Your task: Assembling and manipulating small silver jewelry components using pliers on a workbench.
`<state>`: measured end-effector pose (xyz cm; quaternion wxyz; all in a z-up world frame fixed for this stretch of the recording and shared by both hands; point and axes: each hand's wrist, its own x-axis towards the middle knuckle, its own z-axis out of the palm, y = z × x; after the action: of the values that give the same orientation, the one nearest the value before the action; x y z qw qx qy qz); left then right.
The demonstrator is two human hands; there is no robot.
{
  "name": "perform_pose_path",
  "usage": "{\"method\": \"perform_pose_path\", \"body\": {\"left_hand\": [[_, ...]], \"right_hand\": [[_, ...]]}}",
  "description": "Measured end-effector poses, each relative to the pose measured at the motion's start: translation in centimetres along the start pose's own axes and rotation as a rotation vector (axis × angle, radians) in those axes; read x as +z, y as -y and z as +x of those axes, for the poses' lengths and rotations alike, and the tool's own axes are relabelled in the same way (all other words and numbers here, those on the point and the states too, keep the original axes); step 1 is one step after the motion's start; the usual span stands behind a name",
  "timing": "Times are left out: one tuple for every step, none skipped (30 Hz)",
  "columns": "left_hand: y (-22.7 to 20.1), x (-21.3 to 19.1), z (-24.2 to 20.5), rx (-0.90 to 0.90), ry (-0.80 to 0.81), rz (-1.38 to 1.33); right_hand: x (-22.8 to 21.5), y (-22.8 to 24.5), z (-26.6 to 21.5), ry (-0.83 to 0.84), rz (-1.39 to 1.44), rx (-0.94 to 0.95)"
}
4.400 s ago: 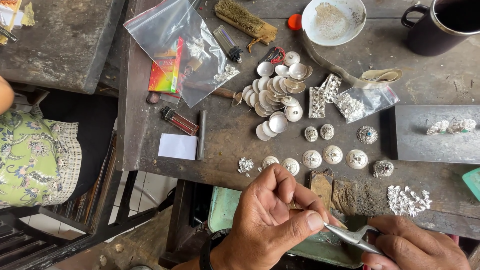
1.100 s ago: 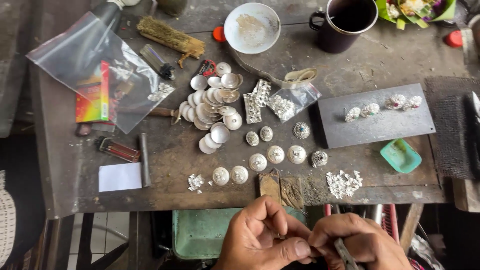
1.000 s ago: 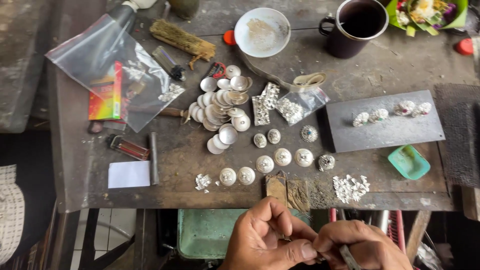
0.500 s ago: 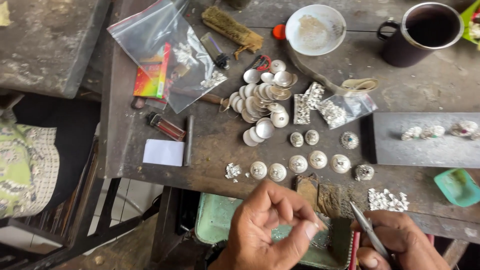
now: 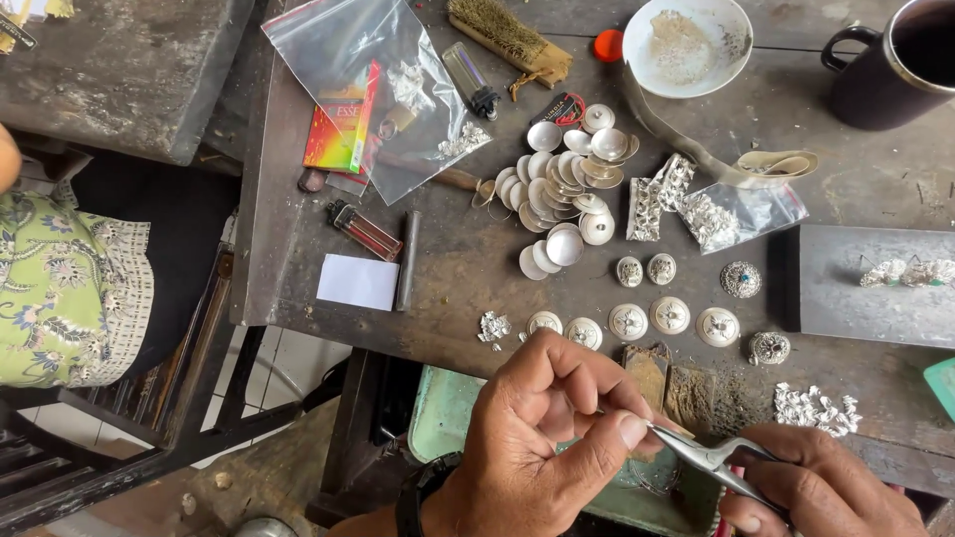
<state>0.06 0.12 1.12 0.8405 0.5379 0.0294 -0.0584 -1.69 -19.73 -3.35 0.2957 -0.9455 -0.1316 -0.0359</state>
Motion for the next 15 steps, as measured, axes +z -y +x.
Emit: {"method": "perform_pose_path", "body": {"left_hand": [[-0.02,-0.03,0.00,0.000,0.000,0.000],[-0.04,-0.05,0.02,0.005,0.008,0.010],[-0.07,-0.06,0.04,0.011,0.016,0.020],[-0.04,-0.05,0.06,0.010,0.017,0.020],[0.00,-0.02,0.08,0.002,0.002,0.040],[0.03,0.01,0.13,-0.005,-0.012,0.060],[0.00,-0.02,0.10,-0.005,-0.012,0.061],[-0.03,-0.06,0.07,-0.011,-0.011,0.069],[-0.06,-0.11,0.04,-0.018,-0.010,0.077],[0.07,-0.15,0.03,-0.018,-0.011,0.077],[0.19,-0.20,0.03,-0.026,0.008,0.019],[0.33,-0.25,0.03,-0.034,0.026,-0.038],[0.50,-0.39,0.05,-0.034,0.026,-0.038],[0.67,-0.53,0.07,-0.075,0.042,-0.128],[0.83,-0.68,0.08,-0.116,0.056,-0.219]], "right_hand": [[0.00,-0.14,-0.04,0.000,0.000,0.000],[-0.02,-0.28,-0.06,0.018,-0.012,-0.005],[-0.04,-0.42,-0.09,0.036,-0.025,-0.010],[-0.07,-0.50,-0.13,0.036,-0.025,-0.009],[-0.11,-0.58,-0.17,0.047,-0.037,-0.006],[-0.14,-0.68,-0.18,0.057,-0.049,-0.004],[-0.15,-0.69,-0.18,0.057,-0.049,-0.003],[-0.17,-0.70,-0.18,0.065,-0.042,0.000],[-0.18,-0.69,-0.19,0.073,-0.035,0.003],[-0.24,-0.78,-0.18,0.073,-0.035,0.003],[-0.29,-0.86,-0.17,0.079,-0.034,-0.005],[-0.33,-0.95,-0.17,0.085,-0.033,-0.014],[-0.34,-1.01,-0.22,0.085,-0.032,-0.013],[-0.35,-1.07,-0.25,0.092,-0.056,-0.001],[-0.36,-1.13,-0.29,0.100,-0.079,0.011]]}}
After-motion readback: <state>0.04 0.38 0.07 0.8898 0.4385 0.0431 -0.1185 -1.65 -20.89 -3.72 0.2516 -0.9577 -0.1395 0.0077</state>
